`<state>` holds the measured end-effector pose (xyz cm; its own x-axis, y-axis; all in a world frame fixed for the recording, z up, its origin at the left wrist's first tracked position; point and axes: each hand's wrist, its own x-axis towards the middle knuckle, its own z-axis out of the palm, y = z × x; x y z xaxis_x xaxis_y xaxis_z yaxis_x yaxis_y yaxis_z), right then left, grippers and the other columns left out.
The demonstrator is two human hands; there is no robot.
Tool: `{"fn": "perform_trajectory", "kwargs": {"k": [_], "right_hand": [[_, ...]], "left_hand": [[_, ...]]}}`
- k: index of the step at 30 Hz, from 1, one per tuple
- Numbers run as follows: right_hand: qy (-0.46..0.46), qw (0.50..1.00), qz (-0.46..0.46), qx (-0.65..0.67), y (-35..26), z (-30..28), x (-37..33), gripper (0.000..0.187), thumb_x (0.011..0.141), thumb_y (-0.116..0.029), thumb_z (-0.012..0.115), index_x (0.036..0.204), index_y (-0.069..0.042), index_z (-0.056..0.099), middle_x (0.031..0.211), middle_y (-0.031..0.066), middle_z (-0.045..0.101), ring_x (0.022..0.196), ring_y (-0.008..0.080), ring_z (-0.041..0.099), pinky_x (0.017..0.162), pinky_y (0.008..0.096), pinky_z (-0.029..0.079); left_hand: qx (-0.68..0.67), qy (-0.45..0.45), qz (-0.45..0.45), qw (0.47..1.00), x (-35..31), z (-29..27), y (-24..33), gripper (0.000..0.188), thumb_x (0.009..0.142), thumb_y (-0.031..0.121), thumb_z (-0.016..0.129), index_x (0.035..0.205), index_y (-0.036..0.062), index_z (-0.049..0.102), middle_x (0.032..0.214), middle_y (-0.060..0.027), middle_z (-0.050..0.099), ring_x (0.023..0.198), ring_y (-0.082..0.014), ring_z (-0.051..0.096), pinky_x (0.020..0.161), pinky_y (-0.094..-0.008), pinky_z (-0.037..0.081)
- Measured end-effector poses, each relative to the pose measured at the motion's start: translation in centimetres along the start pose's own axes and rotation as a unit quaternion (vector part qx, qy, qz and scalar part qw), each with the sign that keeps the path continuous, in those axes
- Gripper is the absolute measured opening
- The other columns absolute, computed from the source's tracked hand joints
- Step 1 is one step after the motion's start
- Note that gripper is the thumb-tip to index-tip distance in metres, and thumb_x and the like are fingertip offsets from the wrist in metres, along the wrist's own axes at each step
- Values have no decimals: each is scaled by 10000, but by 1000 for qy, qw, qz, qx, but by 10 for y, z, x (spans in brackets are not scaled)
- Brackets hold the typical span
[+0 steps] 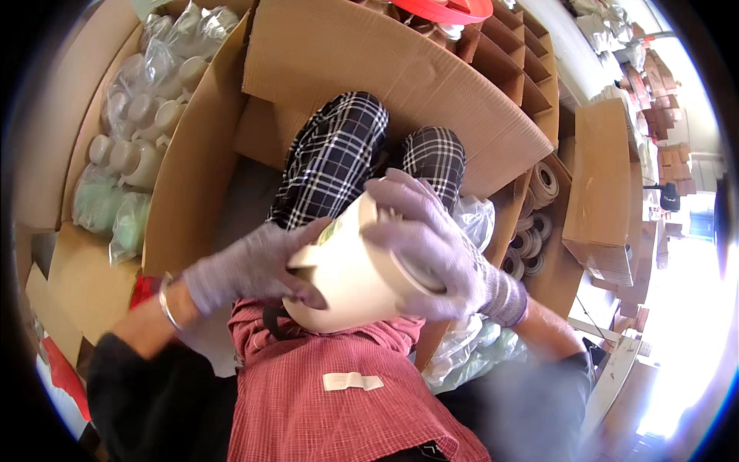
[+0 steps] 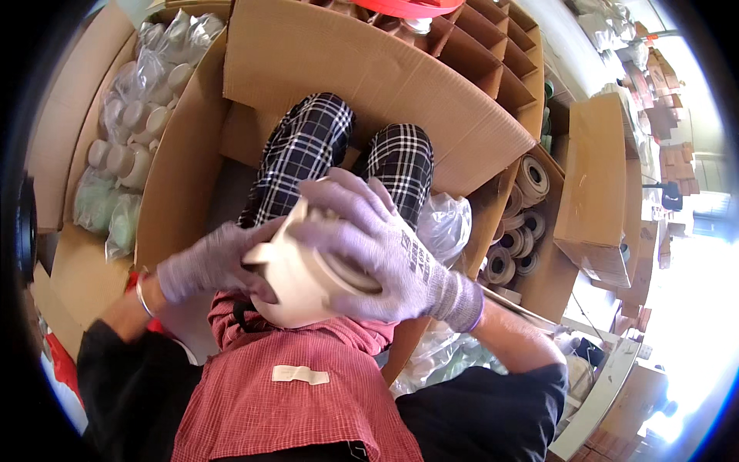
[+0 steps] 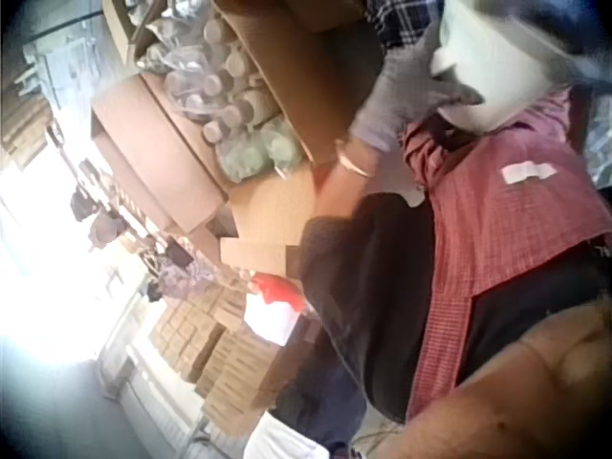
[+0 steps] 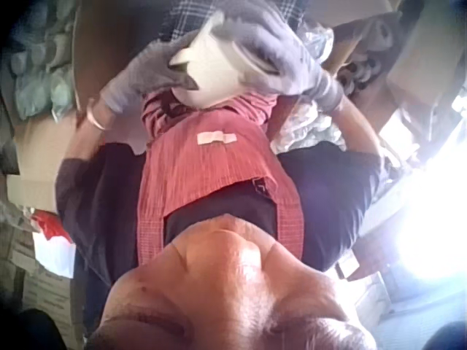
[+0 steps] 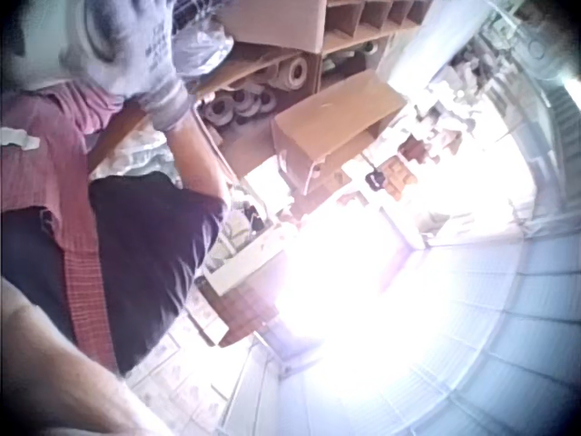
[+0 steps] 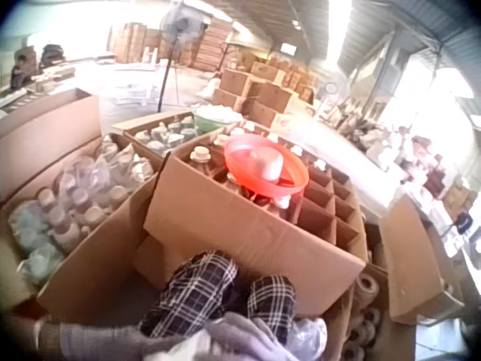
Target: The person sits on the floor and assembles electric kettles by inserting the base into the body and securing the lid. They handle white and green kettles, placing the finished units into plastic bags and then into cardboard boxes.
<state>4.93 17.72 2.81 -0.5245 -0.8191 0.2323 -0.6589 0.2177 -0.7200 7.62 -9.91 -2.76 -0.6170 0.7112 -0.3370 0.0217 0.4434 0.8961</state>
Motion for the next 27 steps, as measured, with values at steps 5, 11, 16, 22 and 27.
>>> {"fn": "perform_trajectory", "kwargs": {"k": [5,11,16,22,27], "right_hand": [[26,985,165,39,3,7,-12,674,805,-430,655,1355,-85,472,1445,241,369,1334,446,351,1104,528,289],[8,998,52,24,4,-5,-18,970,736,-740,622,1417,-74,441,1472,323,299,1362,507,297,1072,610,263],[-82,993,-71,-40,-11,-17,3,963,626,-697,721,1374,-127,517,1486,308,307,1319,526,344,980,697,252],[7,1000,5,9,-5,8,2,849,613,-473,740,1316,-46,529,1333,235,451,1275,440,418,985,619,311],[6,990,88,109,17,2,-3,856,658,-437,728,1351,0,480,1367,238,425,1301,411,410,1095,493,315]], "left_hand": [[117,136,9,984,-4,41,5,1027,714,450,828,1444,-25,284,847,-242,662,792,-416,678,707,-442,544],[-43,-4,43,998,6,5,-7,1029,749,396,830,1518,57,237,926,-200,685,836,-321,705,750,-366,546],[-33,-95,17,995,0,-18,5,1085,690,390,859,1532,119,231,1044,-199,685,935,-315,697,831,-369,543],[-8,76,-2,997,-21,33,7,998,639,377,868,1418,67,326,995,-200,655,871,-362,680,763,-420,547],[85,127,-37,988,-11,48,9,980,633,431,873,1344,-11,363,932,-200,658,862,-367,677,762,-419,545]]}}
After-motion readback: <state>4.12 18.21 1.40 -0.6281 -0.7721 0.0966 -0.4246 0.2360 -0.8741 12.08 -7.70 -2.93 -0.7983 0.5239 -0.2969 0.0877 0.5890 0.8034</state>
